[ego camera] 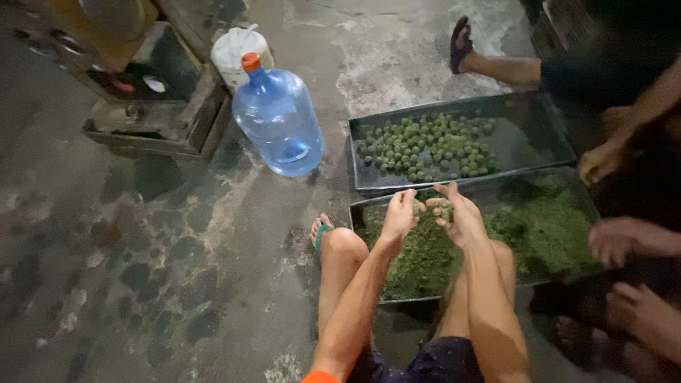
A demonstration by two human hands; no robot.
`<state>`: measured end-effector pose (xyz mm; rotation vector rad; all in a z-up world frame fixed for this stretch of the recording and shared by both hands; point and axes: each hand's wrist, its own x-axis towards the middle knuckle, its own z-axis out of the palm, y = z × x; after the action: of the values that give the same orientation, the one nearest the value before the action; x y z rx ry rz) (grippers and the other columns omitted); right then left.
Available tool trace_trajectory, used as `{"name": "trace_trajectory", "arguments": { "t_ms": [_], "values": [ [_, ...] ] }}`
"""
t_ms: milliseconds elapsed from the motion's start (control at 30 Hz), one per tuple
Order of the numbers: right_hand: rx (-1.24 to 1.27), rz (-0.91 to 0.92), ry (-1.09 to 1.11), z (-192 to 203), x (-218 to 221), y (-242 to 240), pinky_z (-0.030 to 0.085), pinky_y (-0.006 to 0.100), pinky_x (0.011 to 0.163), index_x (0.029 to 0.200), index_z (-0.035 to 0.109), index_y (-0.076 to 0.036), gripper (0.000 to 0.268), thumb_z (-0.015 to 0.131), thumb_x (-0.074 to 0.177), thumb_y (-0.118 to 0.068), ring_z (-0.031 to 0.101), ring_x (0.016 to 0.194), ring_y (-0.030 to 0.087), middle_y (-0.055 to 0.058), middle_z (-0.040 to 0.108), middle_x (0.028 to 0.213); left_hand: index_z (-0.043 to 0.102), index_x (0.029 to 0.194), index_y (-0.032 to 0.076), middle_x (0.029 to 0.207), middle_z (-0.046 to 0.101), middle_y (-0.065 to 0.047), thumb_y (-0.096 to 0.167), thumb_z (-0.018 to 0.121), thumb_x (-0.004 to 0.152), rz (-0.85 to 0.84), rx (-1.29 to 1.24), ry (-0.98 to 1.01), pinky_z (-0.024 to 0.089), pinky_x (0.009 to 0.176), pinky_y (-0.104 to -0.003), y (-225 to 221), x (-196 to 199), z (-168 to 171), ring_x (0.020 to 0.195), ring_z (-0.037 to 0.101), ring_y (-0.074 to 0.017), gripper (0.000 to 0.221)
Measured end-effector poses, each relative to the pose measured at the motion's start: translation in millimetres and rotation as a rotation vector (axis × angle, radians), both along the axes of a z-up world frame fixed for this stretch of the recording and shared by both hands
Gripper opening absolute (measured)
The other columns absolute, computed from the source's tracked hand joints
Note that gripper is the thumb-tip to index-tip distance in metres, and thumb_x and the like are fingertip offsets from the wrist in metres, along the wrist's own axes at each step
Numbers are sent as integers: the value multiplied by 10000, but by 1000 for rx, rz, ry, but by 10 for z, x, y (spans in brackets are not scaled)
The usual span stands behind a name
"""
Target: The person uses their hands to roll green plant material into small spheres and places them into a metal tray.
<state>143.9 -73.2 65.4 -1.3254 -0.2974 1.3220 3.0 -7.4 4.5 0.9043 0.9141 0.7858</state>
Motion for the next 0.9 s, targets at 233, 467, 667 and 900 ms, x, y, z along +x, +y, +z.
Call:
{"name": "trace_trajectory", "arguments": {
  "t_ms": [233, 467, 667, 900],
  "values": [
    [257, -41, 131, -341, 105, 7, 200, 294, 407, 1124, 531, -18, 512, 337, 1148, -491, 249, 420, 105, -25, 291, 514, 672, 1155, -33, 629, 490, 5, 363, 472, 1133, 28, 207, -6, 320, 454, -256, -20, 121, -176, 505, 408, -72, 444],
    [209, -73, 10, -387, -13, 155, 557, 319, 655, 1266, 536, -62, 276, 508, 1042, -221, 682, 775, 159, 41, 720, 906, 546, 1275, 42, 791, 660, -52, 327, 462, 1068, 89, -19, -195, 459, 520, -279, 3, 200, -229, 580, 573, -114, 362],
    [115, -68, 29, -310, 67, 149, 517, 279, 614, 1249, 580, -27, 379, 472, 1124, -368, 643, 722, 128, 44, 704, 867, 579, 1271, 31, 894, 684, 1, 381, 582, 1059, 67, 48, -66, 451, 559, -259, 15, 95, 81, 669, 575, -74, 409],
    [221, -75, 19, -187, -12, 80, 238, 274, 402, 1108, 562, -40, 394, 404, 1128, -401, 293, 434, 88, -23, 344, 548, 655, 1108, 31, 683, 614, -19, 477, 426, 1082, 115, -59, -111, 426, 492, -262, -8, -51, 259, 553, 556, -107, 502]
  ]
}}
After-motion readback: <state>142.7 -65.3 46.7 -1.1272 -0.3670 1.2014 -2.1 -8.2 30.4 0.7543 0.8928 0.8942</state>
